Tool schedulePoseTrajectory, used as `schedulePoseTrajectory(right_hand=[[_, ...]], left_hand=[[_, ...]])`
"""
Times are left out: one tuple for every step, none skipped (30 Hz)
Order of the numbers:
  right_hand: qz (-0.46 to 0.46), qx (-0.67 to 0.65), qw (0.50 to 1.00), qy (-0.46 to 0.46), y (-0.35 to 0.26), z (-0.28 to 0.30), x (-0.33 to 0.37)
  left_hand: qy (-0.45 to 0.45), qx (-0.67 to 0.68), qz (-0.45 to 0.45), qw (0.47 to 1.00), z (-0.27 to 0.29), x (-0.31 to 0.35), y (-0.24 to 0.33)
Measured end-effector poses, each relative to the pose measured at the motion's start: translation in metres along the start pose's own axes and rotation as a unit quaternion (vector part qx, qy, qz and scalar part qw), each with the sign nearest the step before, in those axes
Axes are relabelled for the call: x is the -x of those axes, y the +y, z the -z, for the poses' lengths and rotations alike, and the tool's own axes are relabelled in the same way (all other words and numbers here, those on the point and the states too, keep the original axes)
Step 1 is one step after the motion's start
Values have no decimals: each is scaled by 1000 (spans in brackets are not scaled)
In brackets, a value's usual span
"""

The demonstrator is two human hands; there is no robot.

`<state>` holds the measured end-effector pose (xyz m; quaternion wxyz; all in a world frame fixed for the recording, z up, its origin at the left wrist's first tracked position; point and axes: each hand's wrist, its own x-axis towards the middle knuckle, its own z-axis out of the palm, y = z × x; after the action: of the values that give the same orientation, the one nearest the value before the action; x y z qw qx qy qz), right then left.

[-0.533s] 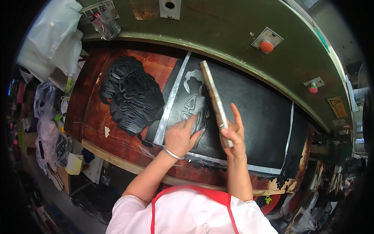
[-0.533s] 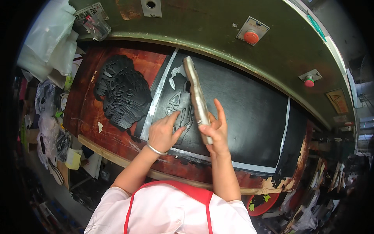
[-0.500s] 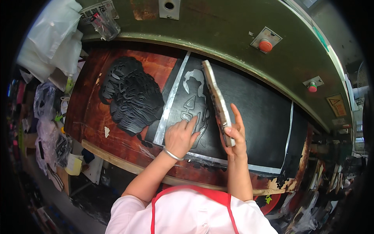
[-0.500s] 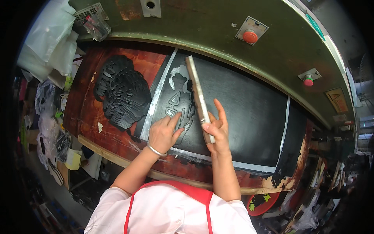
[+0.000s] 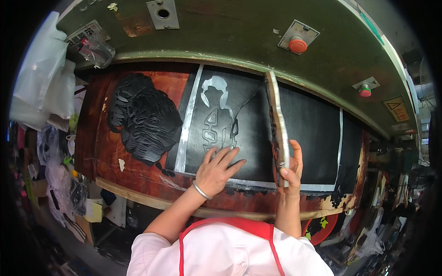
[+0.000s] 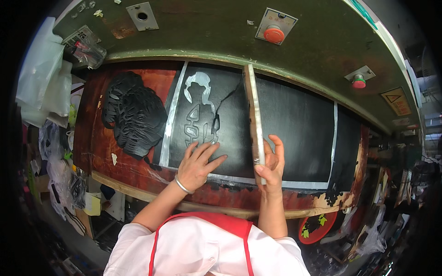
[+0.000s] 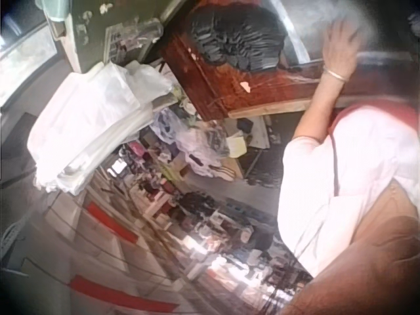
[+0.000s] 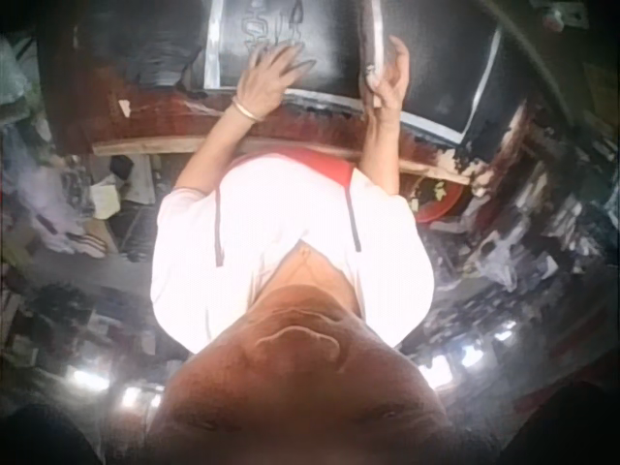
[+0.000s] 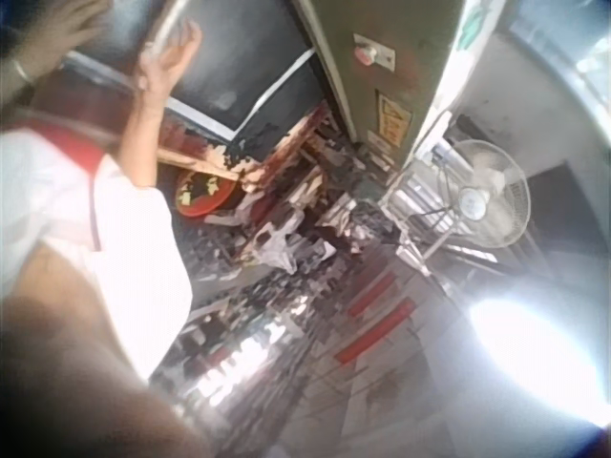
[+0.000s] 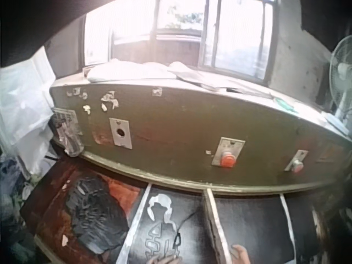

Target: The person operates a die-cutting machine to cut shapes from black material sheets. They repeatedly place a sheet, align a template, press a button to activate the press, remove cut pieces, and stack them. The person also uses scissors to trim small pieces and places them into a red bowl.

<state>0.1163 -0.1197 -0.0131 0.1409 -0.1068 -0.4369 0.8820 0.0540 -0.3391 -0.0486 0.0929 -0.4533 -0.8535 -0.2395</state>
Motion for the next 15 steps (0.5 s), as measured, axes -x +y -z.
schedulePoseTrajectory(right_hand=[[-10, -42, 999, 7, -2, -2, -1], [-20, -60, 998, 10, -5, -4, -3], [-3, -40, 999, 2, -8, -7, -3], [14, -27, 1000, -4, -12, -10, -3], [34, -14, 999, -9, -16, -12, -2], [45, 7, 999, -5, -22, -13, -1], [62, 16, 998, -4, -27, -15, 2], [75, 29, 997, -4, -32, -15, 4], [93, 36, 995, 0, -36, -15, 5], [103, 34, 994, -2, -41, -15, 8], [108, 40, 993, -3, -44, -14, 11], [114, 49, 992, 0, -45, -13, 14], [122, 58, 991, 1, -46, -11, 17], [116, 82, 990, -7, -46, -10, 21], [118, 108, 987, -13, -43, -7, 23]], left_hand=[[-30, 26, 7, 999, 0, -2, -3], [-47, 49, 4, 998, 0, -3, -7], [-66, 68, 11, 995, 0, -4, -11], [-62, 116, 12, 991, 0, -5, -14], [-60, 122, -5, 991, 0, -4, -17], [-59, 128, -13, 990, 0, -4, -19], [-54, 132, -28, 989, -1, -3, -20], [-53, 145, -21, 988, -1, -2, -20], [-49, 155, -22, 986, -2, 0, -21], [-48, 162, -21, 985, -3, 2, -20], [-40, 165, -27, 985, -4, 3, -20], [-35, 166, -31, 985, -5, 6, -20], [-34, 166, -30, 985, -6, 7, -20], [-17, 169, -36, 985, -8, 9, -20], [-3, 171, -37, 985, -9, 11, -20]])
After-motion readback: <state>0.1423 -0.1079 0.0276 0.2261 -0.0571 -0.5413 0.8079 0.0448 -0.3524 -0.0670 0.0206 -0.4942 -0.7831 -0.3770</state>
